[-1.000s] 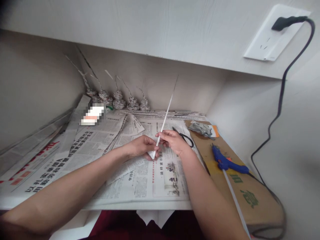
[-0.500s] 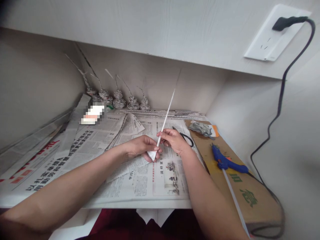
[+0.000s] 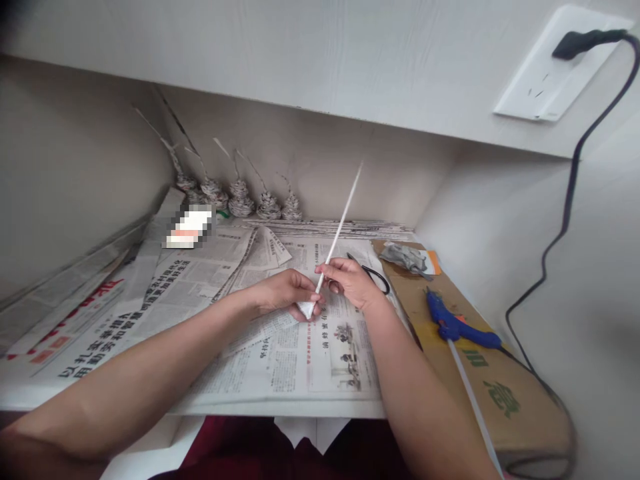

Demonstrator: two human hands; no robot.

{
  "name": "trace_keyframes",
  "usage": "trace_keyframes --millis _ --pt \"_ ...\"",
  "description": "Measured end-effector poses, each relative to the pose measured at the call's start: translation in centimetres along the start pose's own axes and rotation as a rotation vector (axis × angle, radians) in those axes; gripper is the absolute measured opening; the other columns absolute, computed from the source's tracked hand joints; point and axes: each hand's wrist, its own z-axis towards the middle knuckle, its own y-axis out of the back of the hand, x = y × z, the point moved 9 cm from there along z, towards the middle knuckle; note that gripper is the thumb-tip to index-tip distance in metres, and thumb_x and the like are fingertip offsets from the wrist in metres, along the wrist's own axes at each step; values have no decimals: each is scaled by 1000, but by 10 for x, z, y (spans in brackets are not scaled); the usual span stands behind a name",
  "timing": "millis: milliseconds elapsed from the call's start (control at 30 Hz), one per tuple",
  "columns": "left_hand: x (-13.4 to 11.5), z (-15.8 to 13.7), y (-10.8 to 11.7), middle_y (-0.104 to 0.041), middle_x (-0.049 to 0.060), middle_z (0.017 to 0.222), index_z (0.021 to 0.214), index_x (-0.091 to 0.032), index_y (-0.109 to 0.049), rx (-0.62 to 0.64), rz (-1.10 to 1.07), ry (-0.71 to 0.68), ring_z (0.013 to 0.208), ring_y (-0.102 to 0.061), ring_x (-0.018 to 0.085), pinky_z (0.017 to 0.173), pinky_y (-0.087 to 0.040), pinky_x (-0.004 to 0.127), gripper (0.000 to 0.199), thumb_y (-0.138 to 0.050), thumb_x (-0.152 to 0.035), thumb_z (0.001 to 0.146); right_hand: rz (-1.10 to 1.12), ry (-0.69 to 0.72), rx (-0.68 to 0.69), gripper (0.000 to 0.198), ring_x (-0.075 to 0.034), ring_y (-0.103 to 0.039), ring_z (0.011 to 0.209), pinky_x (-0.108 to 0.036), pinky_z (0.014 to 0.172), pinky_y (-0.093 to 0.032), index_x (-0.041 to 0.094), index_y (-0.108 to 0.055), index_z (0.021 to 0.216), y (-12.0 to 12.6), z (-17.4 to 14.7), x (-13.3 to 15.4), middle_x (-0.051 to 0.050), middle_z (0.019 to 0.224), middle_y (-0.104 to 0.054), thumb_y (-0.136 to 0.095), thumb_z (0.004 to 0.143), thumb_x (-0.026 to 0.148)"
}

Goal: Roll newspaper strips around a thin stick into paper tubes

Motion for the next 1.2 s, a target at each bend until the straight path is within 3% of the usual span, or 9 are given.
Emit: trace_keyframes --millis 100,267,433,633,800,967,1133,1200 --pt "1 1 0 -67 10 81 81 -10 -67 3 -4 11 77 -63 20 61 -52 30 36 -72 -42 65 -7 11 -61 23 -9 -52 52 -19 40 -27 15 -66 70 6 2 -1 1 56 -55 -75 66 35" --pt "0 0 -3 -67 10 82 85 -10 -67 25 -38 1 77 -64 20 61 -52 30 38 -73 -42 64 3 -1 6 23 -9 -51 52 -19 41 -29 15 -66 77 1 2 -3 0 59 -56 -72 69 37" --pt "1 0 -3 -67 11 79 79 -9 -66 11 -4 4 73 -64 20 61 -52 31 38 -73 -43 63 -29 3 -73 27 -7 -44 46 -19 37 -23 16 -58 65 7 3 -4 2 54 -53 -74 67 38" --pt "3 2 -1 -67 10 80 83 -11 -67 15 2 14 69 -64 18 61 -52 31 39 -73 -43 63 21 -17 57 26 -8 -51 56 -19 42 -31 16 -67 86 -4 -1 -2 -1 66 -56 -68 74 39" --pt "4 3 -1 -67 10 80 80 -10 -67 14 15 8 68 -64 18 59 -52 31 39 -73 -44 62 -8 7 -38 23 -8 -50 50 -18 37 -27 15 -65 71 6 2 -3 0 58 -54 -73 68 37" --pt "4 2 -1 -67 9 78 81 -10 -66 17 -20 27 68 -64 18 59 -51 31 41 -75 -45 60 20 -6 -23 25 -9 -52 52 -17 37 -27 15 -65 77 5 3 -4 1 56 -52 -72 69 38" --pt "5 3 0 -67 9 77 78 -10 -65 11 4 19 66 -64 17 57 -51 29 41 -75 -46 59 -19 44 -70 26 -8 -48 49 -16 36 -25 16 -57 65 8 3 1 1 56 -53 -72 71 37" --pt "5 3 0 -67 9 76 79 -9 -65 12 -2 17 66 -64 17 57 -51 30 41 -75 -45 60 -19 26 -65 26 -7 -47 48 -17 36 -24 16 -60 69 7 2 1 1 55 -51 -69 73 39"
